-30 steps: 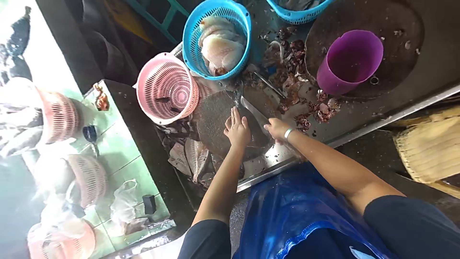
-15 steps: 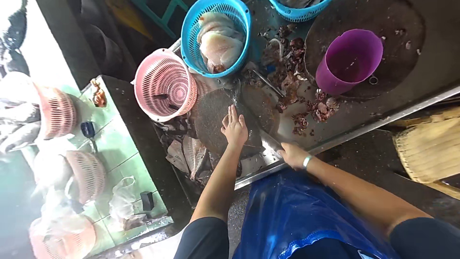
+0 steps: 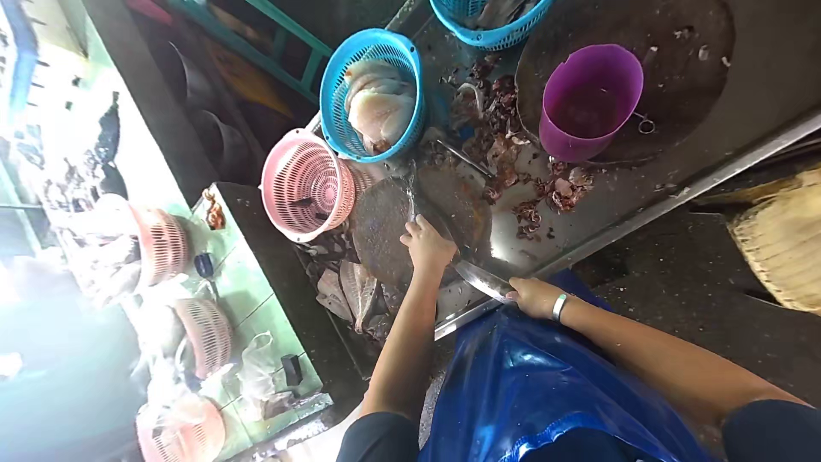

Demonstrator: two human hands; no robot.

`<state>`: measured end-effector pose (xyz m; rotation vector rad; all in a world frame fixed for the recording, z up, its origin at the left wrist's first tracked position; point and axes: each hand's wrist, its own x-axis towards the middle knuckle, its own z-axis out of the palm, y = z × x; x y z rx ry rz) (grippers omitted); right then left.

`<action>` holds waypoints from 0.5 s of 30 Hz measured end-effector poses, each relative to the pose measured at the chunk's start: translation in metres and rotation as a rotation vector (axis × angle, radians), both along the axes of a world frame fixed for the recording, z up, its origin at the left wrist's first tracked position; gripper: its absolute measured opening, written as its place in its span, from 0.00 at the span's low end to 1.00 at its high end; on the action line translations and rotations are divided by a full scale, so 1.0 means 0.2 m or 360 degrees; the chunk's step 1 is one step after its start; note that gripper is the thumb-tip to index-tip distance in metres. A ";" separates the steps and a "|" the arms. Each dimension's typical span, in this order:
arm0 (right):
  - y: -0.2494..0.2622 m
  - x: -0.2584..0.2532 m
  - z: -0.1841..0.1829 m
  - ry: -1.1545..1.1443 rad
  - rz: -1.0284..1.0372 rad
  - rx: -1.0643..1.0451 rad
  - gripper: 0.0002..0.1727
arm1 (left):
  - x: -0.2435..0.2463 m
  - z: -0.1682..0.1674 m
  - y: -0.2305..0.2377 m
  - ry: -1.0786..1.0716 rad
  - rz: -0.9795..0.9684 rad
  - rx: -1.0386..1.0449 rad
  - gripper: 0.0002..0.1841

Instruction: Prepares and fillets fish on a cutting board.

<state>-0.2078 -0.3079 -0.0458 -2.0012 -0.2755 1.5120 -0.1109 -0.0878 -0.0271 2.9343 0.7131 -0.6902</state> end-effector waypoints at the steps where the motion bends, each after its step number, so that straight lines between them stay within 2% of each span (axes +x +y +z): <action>1: -0.03 0.01 0.01 0.0012 -0.0045 0.0018 0.22 | 0.01 0.02 0.04 -0.0098 0.0048 -0.0100 0.46; 3: -0.07 0.04 0.04 0.0071 -0.0198 0.0077 0.22 | 0.02 0.04 0.15 -0.0339 0.0169 -0.0335 0.30; 5: -0.07 0.08 0.05 0.0172 -0.0349 0.0141 0.24 | 0.01 0.02 0.21 -0.0455 0.0238 -0.0427 0.25; 10: 0.15 0.22 -0.04 0.0230 -0.0451 0.0100 0.24 | 0.02 0.01 0.21 -0.0434 0.0264 -0.0408 0.24; 14: 0.37 0.33 -0.17 0.0035 -0.0678 0.0196 0.25 | 0.03 0.00 0.22 -0.0380 0.0251 -0.0392 0.25; 15: 0.40 0.41 -0.13 0.0045 -0.0621 0.0182 0.25 | 0.03 0.00 0.22 -0.0376 0.0241 -0.0394 0.26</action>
